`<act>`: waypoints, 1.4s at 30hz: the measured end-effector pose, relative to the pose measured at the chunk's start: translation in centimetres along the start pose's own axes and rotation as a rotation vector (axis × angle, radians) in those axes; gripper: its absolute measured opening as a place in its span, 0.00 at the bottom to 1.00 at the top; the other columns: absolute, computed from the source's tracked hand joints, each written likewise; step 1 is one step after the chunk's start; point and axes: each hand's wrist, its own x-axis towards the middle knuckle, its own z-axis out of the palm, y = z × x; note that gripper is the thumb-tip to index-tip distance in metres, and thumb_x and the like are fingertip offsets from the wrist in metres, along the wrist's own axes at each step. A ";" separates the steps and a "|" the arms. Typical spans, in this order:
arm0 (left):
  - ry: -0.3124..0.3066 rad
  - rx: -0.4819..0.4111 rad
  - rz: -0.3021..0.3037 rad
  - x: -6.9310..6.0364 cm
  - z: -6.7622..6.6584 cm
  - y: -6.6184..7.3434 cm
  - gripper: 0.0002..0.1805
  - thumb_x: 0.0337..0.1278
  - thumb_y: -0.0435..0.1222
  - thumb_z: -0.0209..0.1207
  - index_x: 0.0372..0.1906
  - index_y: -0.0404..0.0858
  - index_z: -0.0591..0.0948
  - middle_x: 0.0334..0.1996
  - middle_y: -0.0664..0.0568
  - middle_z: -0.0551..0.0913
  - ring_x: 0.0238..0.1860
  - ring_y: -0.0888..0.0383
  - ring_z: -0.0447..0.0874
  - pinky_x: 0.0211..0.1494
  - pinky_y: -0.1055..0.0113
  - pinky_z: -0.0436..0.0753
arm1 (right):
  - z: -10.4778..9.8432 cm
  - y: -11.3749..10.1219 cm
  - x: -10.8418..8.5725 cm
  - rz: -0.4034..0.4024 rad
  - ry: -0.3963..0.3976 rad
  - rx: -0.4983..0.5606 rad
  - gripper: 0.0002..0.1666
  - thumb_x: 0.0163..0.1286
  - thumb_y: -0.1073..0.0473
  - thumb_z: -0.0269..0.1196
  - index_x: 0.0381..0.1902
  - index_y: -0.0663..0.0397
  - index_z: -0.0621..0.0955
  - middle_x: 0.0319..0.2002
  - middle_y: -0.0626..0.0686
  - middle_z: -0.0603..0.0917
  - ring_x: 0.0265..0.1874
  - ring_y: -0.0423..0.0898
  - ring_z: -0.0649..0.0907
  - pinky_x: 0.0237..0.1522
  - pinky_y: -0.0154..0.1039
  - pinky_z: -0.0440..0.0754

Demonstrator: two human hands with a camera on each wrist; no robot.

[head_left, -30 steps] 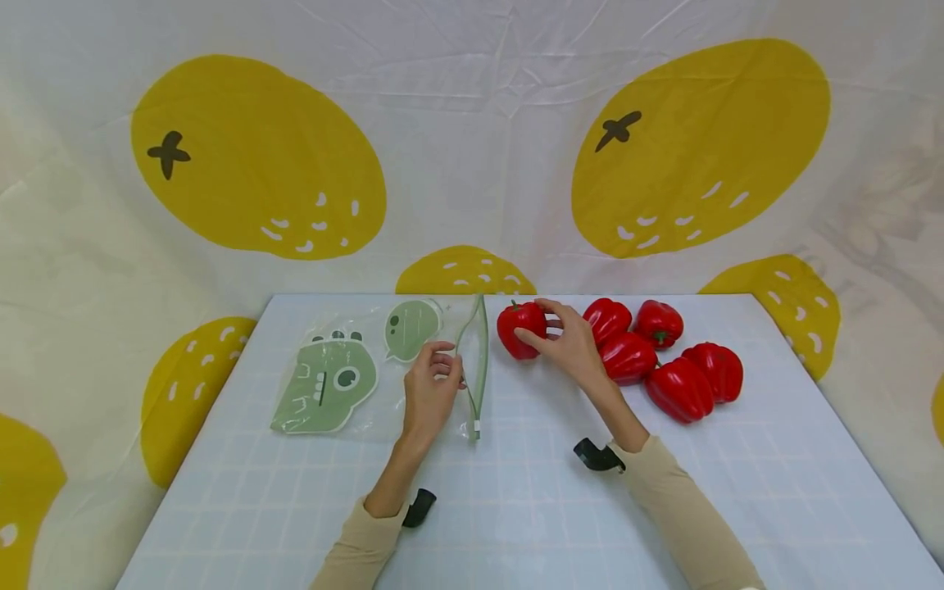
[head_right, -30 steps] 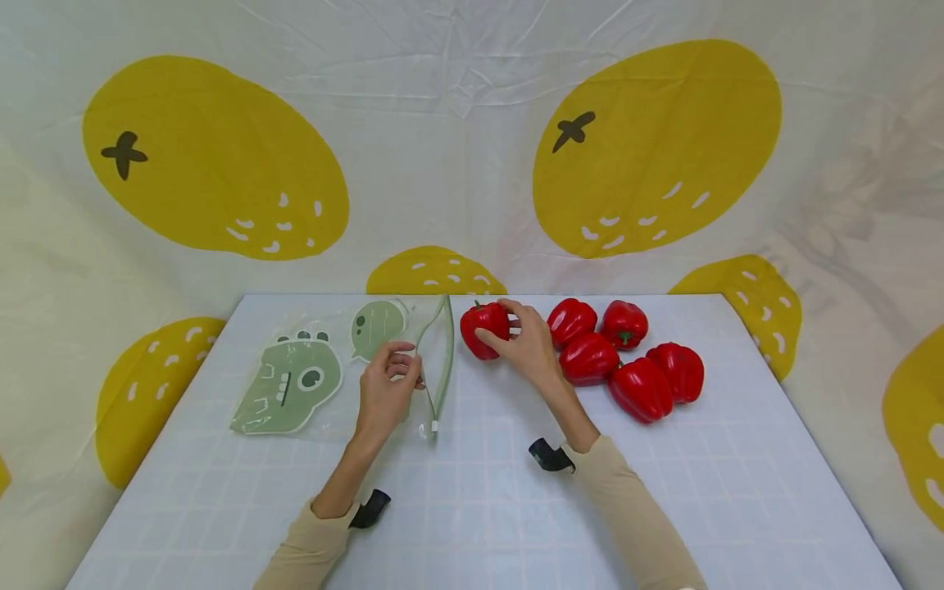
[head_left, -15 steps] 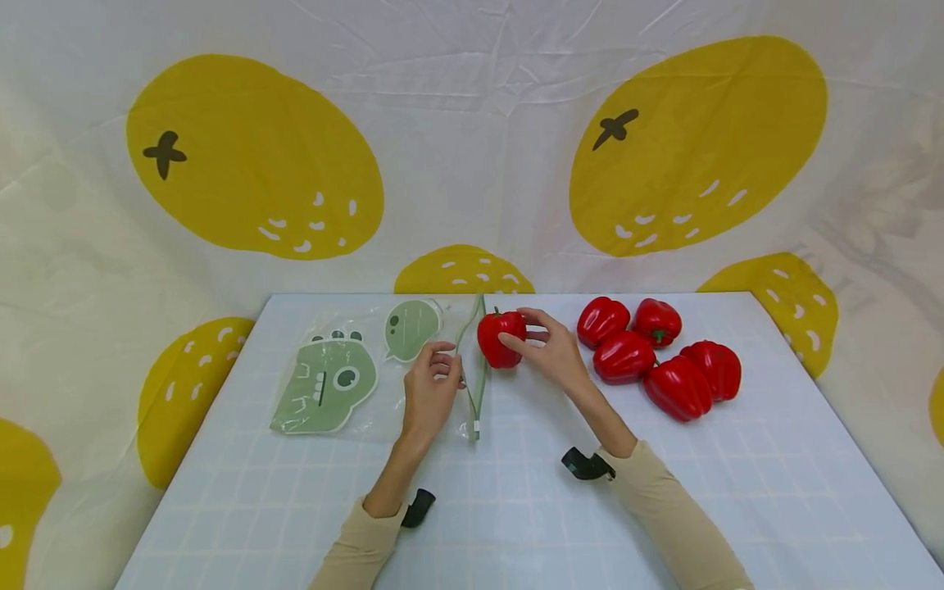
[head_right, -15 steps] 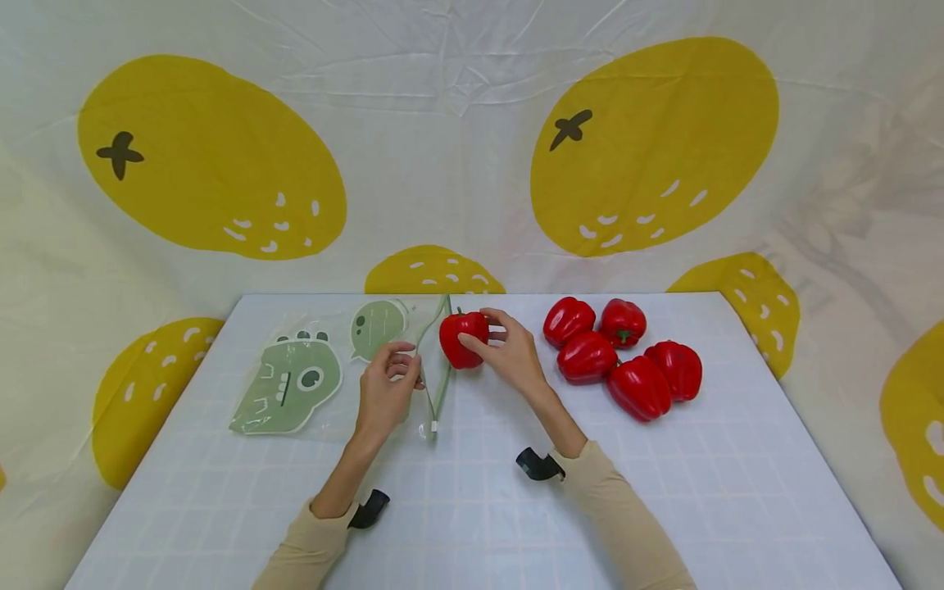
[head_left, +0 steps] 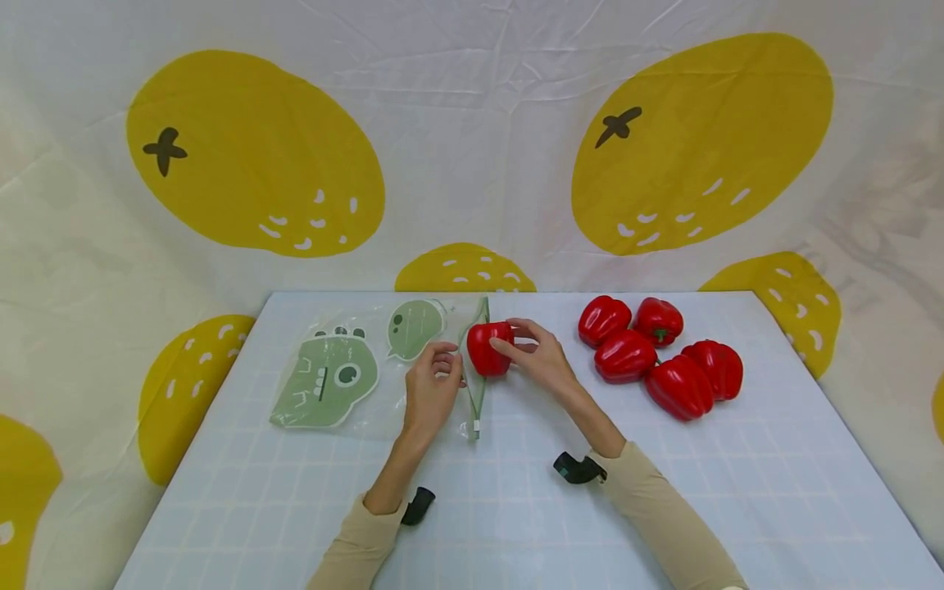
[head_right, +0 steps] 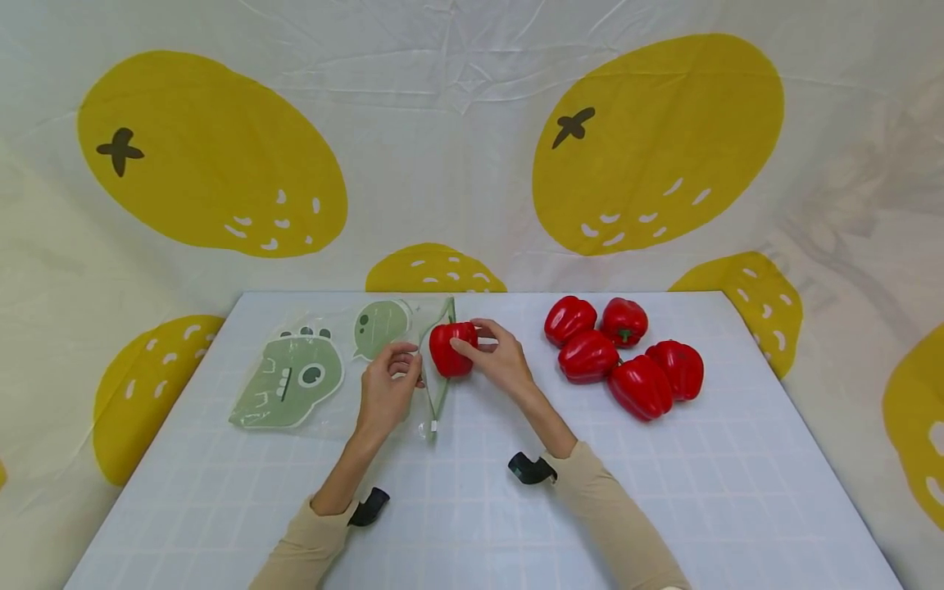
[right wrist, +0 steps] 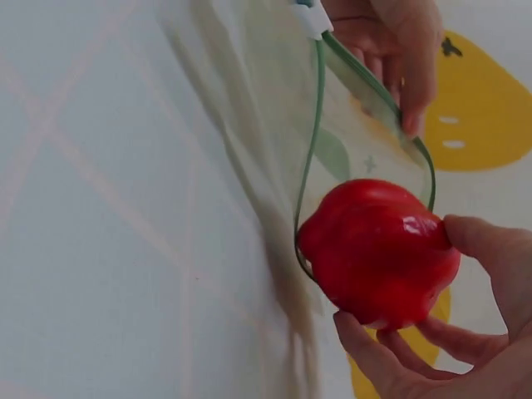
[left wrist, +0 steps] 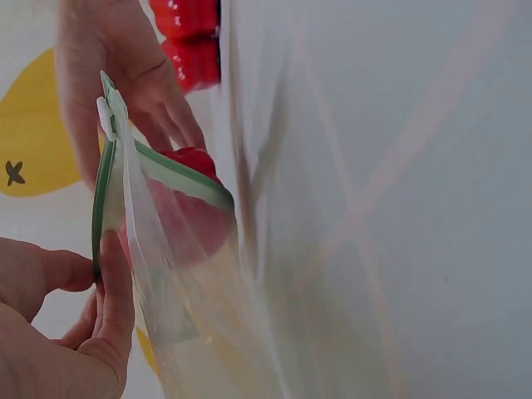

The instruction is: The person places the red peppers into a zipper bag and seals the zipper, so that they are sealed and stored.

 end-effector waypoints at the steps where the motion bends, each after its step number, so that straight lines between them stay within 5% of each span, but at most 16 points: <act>1: 0.000 0.001 0.003 0.0 0.0 0.0 0.07 0.66 0.26 0.62 0.46 0.30 0.82 0.32 0.42 0.84 0.26 0.50 0.86 0.28 0.71 0.86 | 0.1 0.0 0.0 0.007 -0.003 0.007 0.42 0.66 0.39 0.70 0.73 0.44 0.72 0.68 0.56 0.76 0.62 0.58 0.79 0.57 0.50 0.84; 23: -0.091 0.053 -0.056 0.2 -0.5 0.3 0.11 0.69 0.29 0.62 0.53 0.34 0.79 0.41 0.43 0.83 0.36 0.50 0.86 0.35 0.69 0.88 | 1.7 1.0 0.9 -0.012 -0.103 0.062 0.40 0.71 0.39 0.65 0.74 0.49 0.69 0.69 0.58 0.75 0.65 0.57 0.78 0.60 0.50 0.83; 32: -0.138 0.064 -0.015 -0.1 -0.4 0.0 0.10 0.67 0.27 0.63 0.51 0.32 0.80 0.38 0.44 0.84 0.35 0.51 0.84 0.33 0.71 0.87 | 2.3 1.1 0.6 -0.055 -0.109 0.056 0.40 0.74 0.39 0.63 0.77 0.46 0.67 0.68 0.60 0.75 0.64 0.58 0.79 0.56 0.49 0.85; 42: -0.252 0.291 0.014 -0.7 -0.4 0.4 0.14 0.61 0.28 0.69 0.49 0.32 0.80 0.33 0.48 0.83 0.34 0.55 0.83 0.40 0.68 0.87 | 2.5 0.9 0.7 -0.062 -0.094 0.049 0.37 0.75 0.40 0.62 0.75 0.47 0.69 0.66 0.60 0.77 0.62 0.58 0.81 0.54 0.48 0.86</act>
